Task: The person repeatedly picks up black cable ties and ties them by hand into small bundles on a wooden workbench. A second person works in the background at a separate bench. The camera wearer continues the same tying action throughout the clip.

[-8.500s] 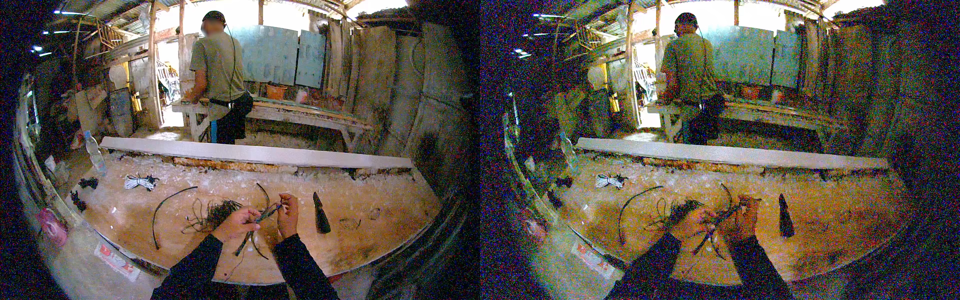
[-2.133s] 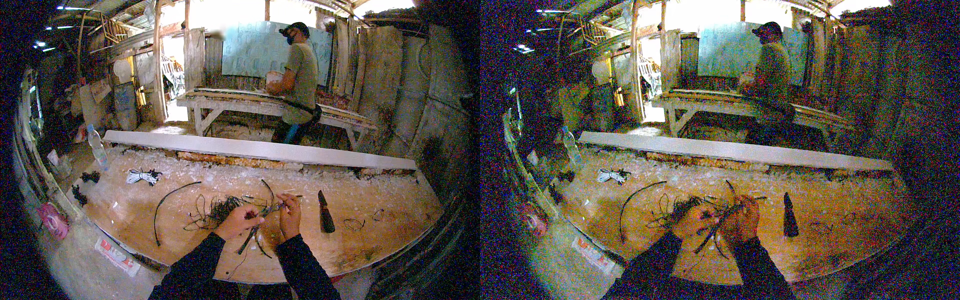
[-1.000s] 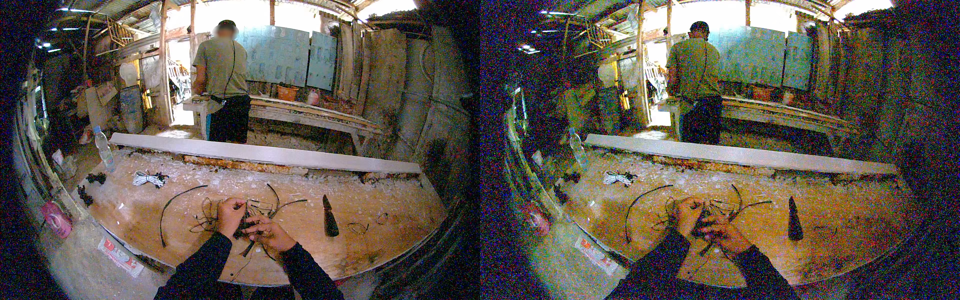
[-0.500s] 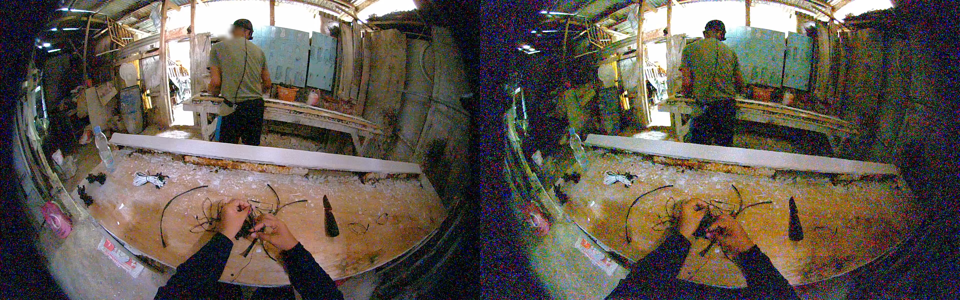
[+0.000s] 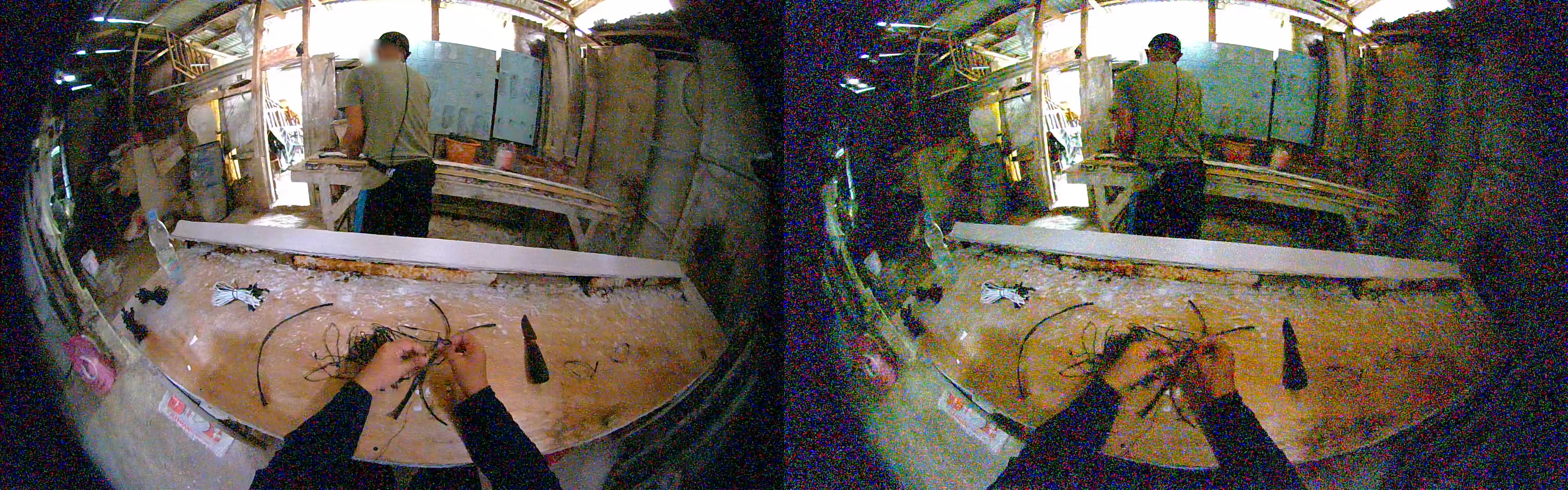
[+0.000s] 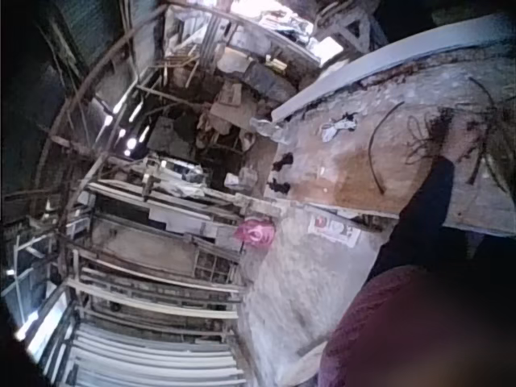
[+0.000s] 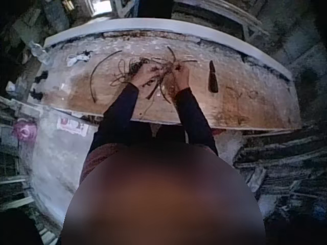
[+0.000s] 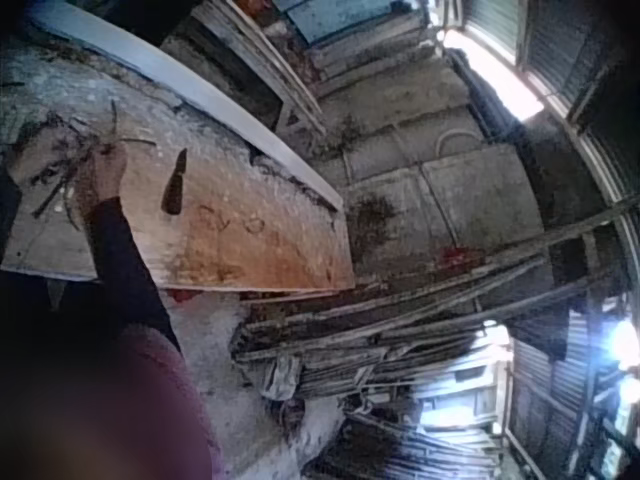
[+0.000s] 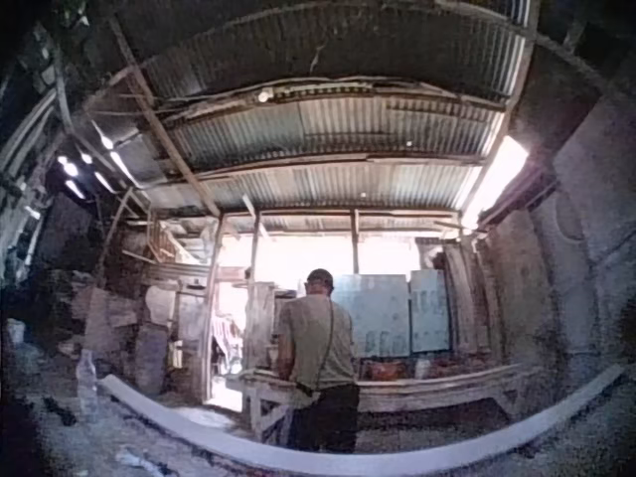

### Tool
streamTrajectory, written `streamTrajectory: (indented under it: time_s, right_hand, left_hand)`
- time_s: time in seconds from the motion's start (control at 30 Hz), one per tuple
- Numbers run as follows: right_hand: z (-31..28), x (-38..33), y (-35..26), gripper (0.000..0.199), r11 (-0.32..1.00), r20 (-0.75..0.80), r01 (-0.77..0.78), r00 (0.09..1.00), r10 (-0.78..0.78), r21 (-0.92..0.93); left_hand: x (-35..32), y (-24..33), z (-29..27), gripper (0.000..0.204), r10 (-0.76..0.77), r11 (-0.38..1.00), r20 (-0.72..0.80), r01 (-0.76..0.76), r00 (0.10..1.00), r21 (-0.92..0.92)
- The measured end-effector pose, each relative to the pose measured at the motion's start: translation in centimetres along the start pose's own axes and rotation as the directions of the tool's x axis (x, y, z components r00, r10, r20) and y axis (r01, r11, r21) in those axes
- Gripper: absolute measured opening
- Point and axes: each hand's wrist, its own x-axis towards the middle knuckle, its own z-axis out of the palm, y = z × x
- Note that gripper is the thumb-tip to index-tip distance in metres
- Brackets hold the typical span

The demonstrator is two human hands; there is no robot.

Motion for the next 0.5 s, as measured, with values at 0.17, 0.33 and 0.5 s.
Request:
streamTrajectory:
  time_s: [0.17,0.33,0.5]
  right_hand:
    - [-0.6,0.3,2.3,0.006,0.977,-0.138,-0.096,0.983,0.123,0.190]
    - [-0.1,1.0,2.1,0.010,0.982,-0.160,0.011,0.987,0.020,0.190]
    - [0.0,0.5,0.7,0.009,0.967,-0.175,-0.119,0.971,0.160,0.224]
  left_hand:
    - [-1.0,1.1,2.6,0.020,0.128,0.987,0.243,-0.100,0.962,-0.123]
    - [-1.0,1.5,2.8,0.020,0.121,0.973,0.327,-0.047,0.937,-0.228]
    - [-1.2,1.6,2.2,0.020,-0.075,0.945,0.281,0.158,0.957,-0.285]
